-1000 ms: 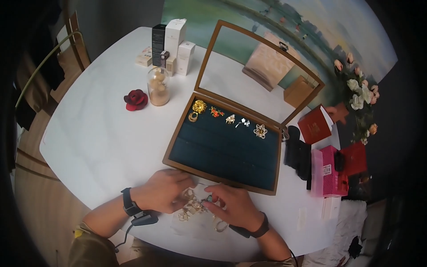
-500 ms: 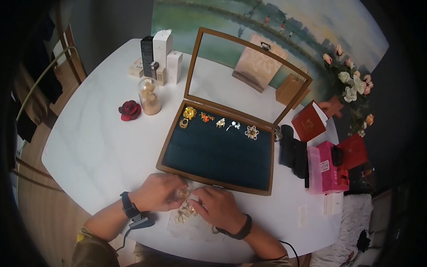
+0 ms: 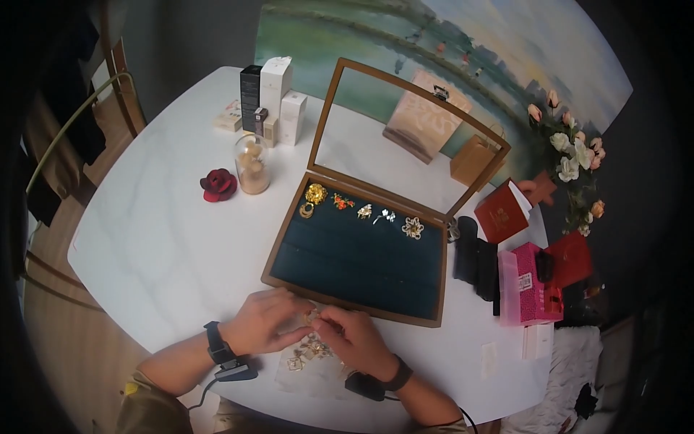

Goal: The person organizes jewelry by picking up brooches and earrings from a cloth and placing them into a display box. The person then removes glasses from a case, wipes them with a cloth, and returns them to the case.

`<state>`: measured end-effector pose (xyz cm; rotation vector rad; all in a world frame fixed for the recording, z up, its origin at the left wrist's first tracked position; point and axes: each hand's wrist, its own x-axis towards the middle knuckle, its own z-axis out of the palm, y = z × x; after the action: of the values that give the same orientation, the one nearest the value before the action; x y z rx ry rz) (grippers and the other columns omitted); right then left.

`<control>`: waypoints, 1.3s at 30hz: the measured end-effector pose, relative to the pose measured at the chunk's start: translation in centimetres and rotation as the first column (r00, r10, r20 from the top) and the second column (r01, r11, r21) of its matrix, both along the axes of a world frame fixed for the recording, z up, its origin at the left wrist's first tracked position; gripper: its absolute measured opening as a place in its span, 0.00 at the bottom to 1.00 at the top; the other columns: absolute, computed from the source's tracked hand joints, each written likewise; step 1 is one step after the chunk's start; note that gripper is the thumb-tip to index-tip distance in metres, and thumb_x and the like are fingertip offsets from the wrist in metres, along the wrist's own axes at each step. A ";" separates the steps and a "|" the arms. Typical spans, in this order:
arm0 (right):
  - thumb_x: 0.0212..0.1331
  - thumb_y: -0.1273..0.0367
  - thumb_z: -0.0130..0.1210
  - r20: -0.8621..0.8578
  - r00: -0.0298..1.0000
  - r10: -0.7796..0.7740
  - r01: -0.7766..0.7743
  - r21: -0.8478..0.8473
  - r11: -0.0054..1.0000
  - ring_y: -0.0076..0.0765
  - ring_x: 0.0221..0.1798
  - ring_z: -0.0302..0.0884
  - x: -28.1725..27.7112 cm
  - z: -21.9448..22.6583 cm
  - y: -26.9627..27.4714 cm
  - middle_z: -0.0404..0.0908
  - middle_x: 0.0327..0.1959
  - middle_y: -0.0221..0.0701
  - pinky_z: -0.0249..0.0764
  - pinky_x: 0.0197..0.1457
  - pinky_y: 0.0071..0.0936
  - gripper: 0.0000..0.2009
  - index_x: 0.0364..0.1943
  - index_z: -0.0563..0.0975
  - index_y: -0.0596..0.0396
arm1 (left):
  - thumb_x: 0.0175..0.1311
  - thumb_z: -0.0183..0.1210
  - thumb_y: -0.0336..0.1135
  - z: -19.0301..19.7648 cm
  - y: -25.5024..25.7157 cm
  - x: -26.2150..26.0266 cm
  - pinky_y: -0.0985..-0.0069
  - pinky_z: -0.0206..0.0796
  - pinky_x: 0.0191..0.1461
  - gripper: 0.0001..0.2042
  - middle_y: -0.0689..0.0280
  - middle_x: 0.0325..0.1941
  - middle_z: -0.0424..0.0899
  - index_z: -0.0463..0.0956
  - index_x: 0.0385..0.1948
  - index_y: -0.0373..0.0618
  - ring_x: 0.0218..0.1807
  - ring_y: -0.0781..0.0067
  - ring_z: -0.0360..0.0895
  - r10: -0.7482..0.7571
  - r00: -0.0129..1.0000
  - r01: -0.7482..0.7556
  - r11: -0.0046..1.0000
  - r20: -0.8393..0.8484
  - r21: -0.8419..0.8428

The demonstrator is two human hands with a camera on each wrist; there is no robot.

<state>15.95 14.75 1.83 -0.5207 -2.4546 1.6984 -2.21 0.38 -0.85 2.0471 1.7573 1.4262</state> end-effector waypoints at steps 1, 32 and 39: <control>0.73 0.69 0.57 0.003 1.000 0.009 -0.009 0.028 1.000 0.11 0.28 0.70 0.0 0.1 0.0 0.80 0.26 0.22 0.66 0.31 0.16 0.07 0.40 0.79 0.60 | 0.61 0.70 0.36 0.0 0.0 0.0 0.66 0.78 0.42 0.16 0.62 0.39 0.84 0.80 0.49 0.43 0.39 0.58 0.84 0.001 1.000 -0.001 1.000 0.002 0.000; 0.57 0.66 0.73 -0.185 0.982 0.041 0.082 0.612 0.786 0.35 0.33 0.84 0.2 1.0 -0.2 0.82 0.45 0.34 0.81 0.35 0.30 0.20 0.52 0.80 0.55 | 0.78 0.56 0.29 -1.3 -0.2 0.6 0.77 0.72 0.50 0.06 0.67 0.37 0.85 0.78 0.45 0.36 0.41 0.81 0.79 -0.104 0.526 0.431 0.888 0.844 -0.160; 0.53 0.69 0.74 -0.272 0.952 0.139 0.121 0.753 0.646 0.34 0.32 0.84 -0.5 1.3 -0.1 0.81 0.44 0.36 0.81 0.33 0.28 0.19 0.48 0.82 0.58 | 0.78 0.56 0.27 -2.3 0.0 0.9 0.81 0.70 0.43 0.04 0.69 0.36 0.83 0.76 0.44 0.37 0.38 0.85 0.76 -0.127 0.542 0.416 0.899 0.831 -0.134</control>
<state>15.48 14.70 3.11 -0.1072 -2.5960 0.5110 -1.36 0.37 -3.18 1.0995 1.0874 1.4811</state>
